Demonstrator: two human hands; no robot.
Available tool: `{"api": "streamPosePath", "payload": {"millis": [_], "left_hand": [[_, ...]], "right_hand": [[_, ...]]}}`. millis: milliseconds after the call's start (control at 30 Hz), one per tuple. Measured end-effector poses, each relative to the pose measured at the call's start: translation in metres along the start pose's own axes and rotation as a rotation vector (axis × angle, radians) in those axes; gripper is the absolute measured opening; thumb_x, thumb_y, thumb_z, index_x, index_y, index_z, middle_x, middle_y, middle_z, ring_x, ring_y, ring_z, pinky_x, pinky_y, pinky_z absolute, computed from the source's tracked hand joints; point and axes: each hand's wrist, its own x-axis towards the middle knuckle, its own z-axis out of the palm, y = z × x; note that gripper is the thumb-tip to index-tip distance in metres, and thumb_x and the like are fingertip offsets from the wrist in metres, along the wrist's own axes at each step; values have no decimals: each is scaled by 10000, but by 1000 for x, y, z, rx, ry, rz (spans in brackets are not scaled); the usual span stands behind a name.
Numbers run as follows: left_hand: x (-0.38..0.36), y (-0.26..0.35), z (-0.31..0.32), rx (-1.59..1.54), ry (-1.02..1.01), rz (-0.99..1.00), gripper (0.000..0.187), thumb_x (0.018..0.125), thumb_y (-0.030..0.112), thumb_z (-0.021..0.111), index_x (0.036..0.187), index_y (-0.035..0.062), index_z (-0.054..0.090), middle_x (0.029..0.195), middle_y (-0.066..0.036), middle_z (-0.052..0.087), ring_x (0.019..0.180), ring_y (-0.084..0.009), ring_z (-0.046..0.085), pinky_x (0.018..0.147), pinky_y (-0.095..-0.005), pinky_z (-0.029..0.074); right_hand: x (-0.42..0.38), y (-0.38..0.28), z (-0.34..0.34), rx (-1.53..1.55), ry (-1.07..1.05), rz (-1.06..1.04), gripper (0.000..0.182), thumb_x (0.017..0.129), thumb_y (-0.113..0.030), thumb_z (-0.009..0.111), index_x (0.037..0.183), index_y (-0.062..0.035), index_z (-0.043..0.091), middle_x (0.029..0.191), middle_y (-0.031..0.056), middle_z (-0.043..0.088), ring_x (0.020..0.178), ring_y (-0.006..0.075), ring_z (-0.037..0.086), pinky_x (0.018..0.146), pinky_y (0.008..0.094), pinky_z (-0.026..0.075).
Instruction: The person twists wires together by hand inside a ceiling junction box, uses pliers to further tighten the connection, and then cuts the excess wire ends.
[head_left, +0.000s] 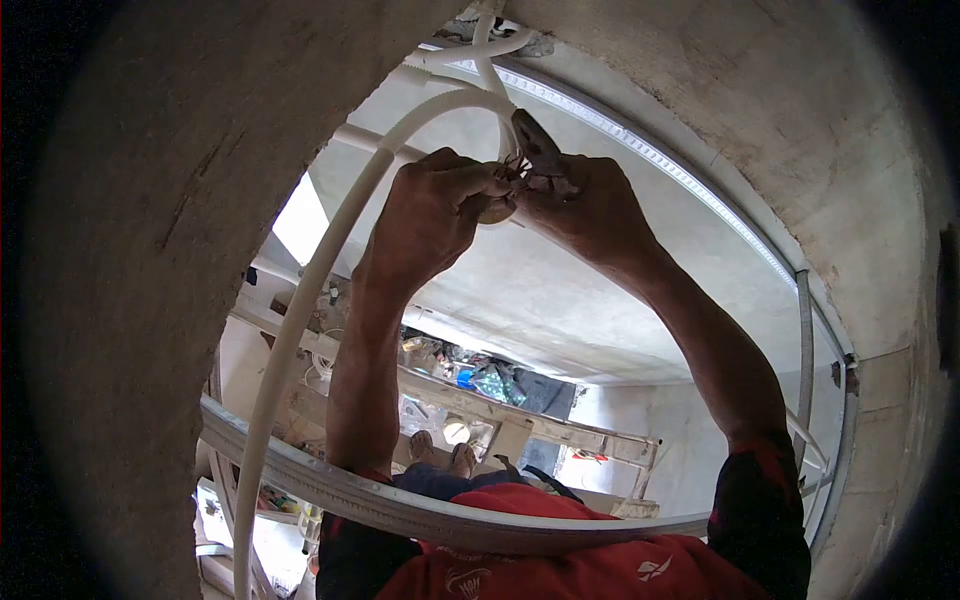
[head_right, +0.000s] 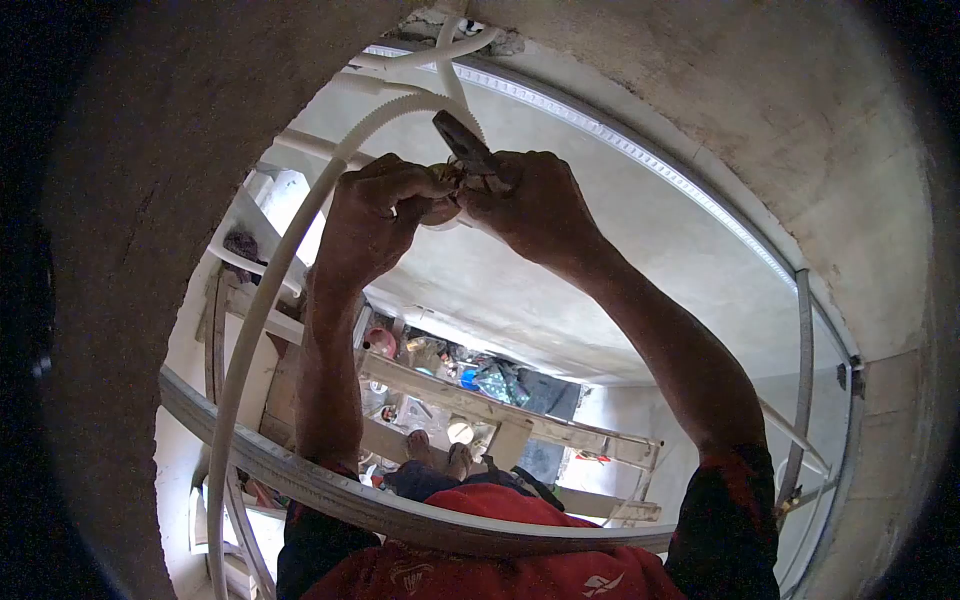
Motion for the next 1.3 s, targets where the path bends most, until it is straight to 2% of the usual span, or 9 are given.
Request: {"api": "streamPosePath", "payload": {"millis": [267,500,567,900,1000,1100,1167,1200,1300], "left_hand": [[7,10,-2,115,-56,-68,59,845,30,771,863,3,722,821,-142,731,801,-302,703,738,-445,568],[13,7,0,155,-134,-90,51,867,38,753,905,7,740,858,-151,741,810,-296,706,790,-445,566],[10,6,3,176,-119,-59,63,867,50,759,919,15,749,852,-146,741,817,-288,704,791,-441,564],[13,-2,-3,1,-141,12,129,829,130,833,907,42,780,833,-122,743,822,-292,671,760,-435,554],[13,-4,-2,30,-153,19,156,876,184,818,958,55,789,883,-102,772,880,-244,699,799,-407,567],[13,-6,0,36,-154,9,157,869,189,825,950,59,791,893,-93,777,881,-238,694,798,-398,564],[11,-5,2,34,-138,7,148,866,182,825,947,63,792,896,-88,779,870,-235,690,796,-395,562],[11,-6,3,34,-122,6,138,863,174,825,944,67,793,898,-83,780,859,-231,686,794,-391,559],[10,-8,4,24,-100,18,118,859,157,820,937,74,794,911,-73,785,872,-214,681,797,-382,555]], "right_hand": [[8,-19,-9,-98,-95,225,241,893,-257,786,1027,-57,796,756,44,737,702,113,647,686,313,496],[13,-19,-12,113,-123,331,197,877,-231,779,941,-44,779,714,29,701,627,104,589,613,301,448],[11,-31,-15,52,-134,365,294,843,-279,755,964,-14,793,728,106,735,657,188,642,702,372,505],[18,-23,-24,194,-176,466,318,849,-301,819,934,2,771,619,57,609,577,151,533,600,343,415],[19,-32,-35,233,-266,528,201,885,-213,798,944,-31,735,881,71,674,810,165,589,737,324,451],[15,-28,-46,-2,-290,578,220,917,-248,785,946,-38,727,808,48,663,764,161,607,707,330,460],[3,-48,-59,-188,-266,488,395,951,-416,759,889,-28,721,636,71,622,565,196,588,591,420,476],[0,-56,-63,-464,-245,264,411,973,-447,729,917,-41,699,663,83,667,612,246,668,643,448,528],[-15,-37,-73,-823,-212,184,460,928,-496,758,962,-45,678,726,92,715,686,275,725,686,448,558]]}}
